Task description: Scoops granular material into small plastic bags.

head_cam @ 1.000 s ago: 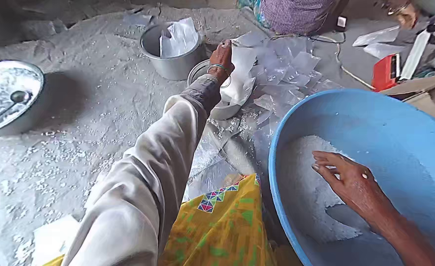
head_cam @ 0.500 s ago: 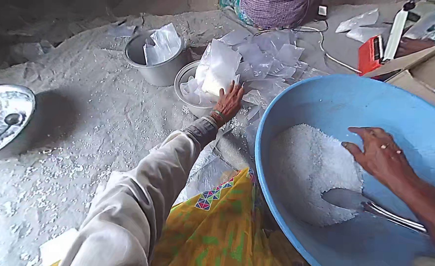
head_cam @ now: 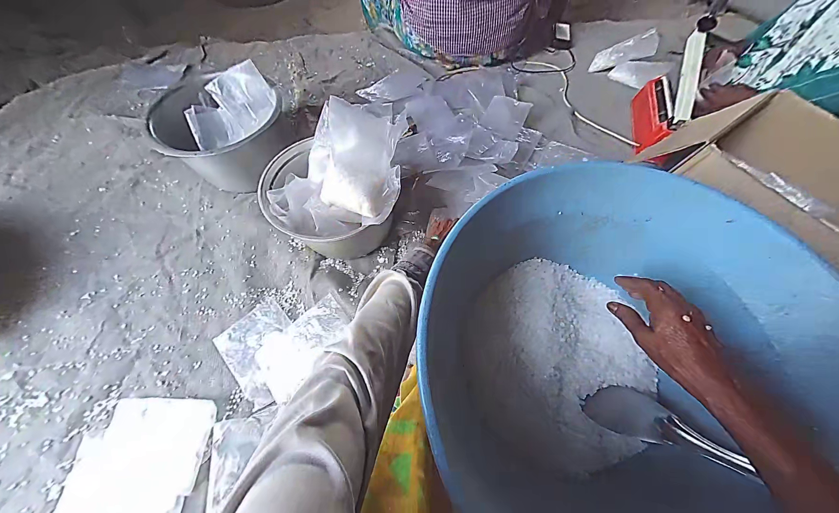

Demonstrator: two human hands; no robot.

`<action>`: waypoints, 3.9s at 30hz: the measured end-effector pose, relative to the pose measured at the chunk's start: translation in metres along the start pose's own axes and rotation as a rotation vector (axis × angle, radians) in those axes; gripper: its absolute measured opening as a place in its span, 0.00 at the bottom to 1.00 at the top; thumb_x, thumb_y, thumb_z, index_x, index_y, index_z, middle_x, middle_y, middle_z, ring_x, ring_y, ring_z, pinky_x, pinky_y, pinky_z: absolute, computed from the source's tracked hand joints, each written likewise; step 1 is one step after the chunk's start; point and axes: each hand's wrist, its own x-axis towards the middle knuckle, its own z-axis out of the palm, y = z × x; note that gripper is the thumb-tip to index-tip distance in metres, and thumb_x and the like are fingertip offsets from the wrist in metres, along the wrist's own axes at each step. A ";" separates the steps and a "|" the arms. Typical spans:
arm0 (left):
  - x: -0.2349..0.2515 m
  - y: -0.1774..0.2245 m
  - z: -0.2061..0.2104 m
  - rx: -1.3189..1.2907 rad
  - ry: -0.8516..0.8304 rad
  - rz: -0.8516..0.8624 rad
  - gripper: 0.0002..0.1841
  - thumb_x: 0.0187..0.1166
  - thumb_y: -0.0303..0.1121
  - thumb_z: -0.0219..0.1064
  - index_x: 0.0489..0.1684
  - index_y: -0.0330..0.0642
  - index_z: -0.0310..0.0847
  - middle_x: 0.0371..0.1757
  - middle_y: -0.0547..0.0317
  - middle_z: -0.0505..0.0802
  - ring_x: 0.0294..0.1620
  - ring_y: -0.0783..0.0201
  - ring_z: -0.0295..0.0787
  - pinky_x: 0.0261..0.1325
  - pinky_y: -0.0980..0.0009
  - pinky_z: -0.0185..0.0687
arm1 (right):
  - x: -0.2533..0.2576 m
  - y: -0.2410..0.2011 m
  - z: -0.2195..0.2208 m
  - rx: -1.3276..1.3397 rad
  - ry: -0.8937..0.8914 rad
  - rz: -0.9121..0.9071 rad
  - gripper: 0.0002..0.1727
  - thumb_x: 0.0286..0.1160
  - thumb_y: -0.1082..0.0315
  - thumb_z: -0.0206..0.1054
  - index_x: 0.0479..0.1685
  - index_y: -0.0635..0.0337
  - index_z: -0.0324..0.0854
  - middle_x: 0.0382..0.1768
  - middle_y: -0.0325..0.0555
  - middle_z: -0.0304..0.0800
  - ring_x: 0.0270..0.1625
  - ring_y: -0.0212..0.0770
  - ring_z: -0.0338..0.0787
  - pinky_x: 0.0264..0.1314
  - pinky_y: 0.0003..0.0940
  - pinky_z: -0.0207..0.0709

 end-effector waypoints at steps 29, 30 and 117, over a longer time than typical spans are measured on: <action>-0.297 0.048 -0.134 -0.184 -0.252 0.240 0.12 0.88 0.29 0.57 0.33 0.41 0.84 0.24 0.66 0.93 0.21 0.75 0.90 0.24 0.79 0.85 | -0.077 -0.159 -0.028 0.432 0.062 -0.377 0.22 0.91 0.63 0.57 0.68 0.74 0.80 0.56 0.65 0.90 0.57 0.56 0.91 0.64 0.50 0.80; -0.295 0.053 -0.134 -0.218 -0.240 0.285 0.11 0.88 0.29 0.58 0.33 0.41 0.84 0.25 0.68 0.91 0.21 0.75 0.89 0.24 0.79 0.86 | -0.079 -0.161 -0.032 0.507 0.065 -0.338 0.23 0.92 0.61 0.55 0.70 0.73 0.78 0.59 0.64 0.90 0.60 0.54 0.91 0.66 0.49 0.80; -0.228 0.096 0.038 -0.314 0.155 0.650 0.18 0.82 0.35 0.71 0.58 0.26 0.82 0.46 0.44 0.94 0.34 0.61 0.91 0.43 0.65 0.86 | -0.091 -0.118 -0.013 0.938 0.165 0.058 0.11 0.83 0.65 0.67 0.30 0.57 0.79 0.19 0.27 0.76 0.22 0.17 0.74 0.29 0.14 0.68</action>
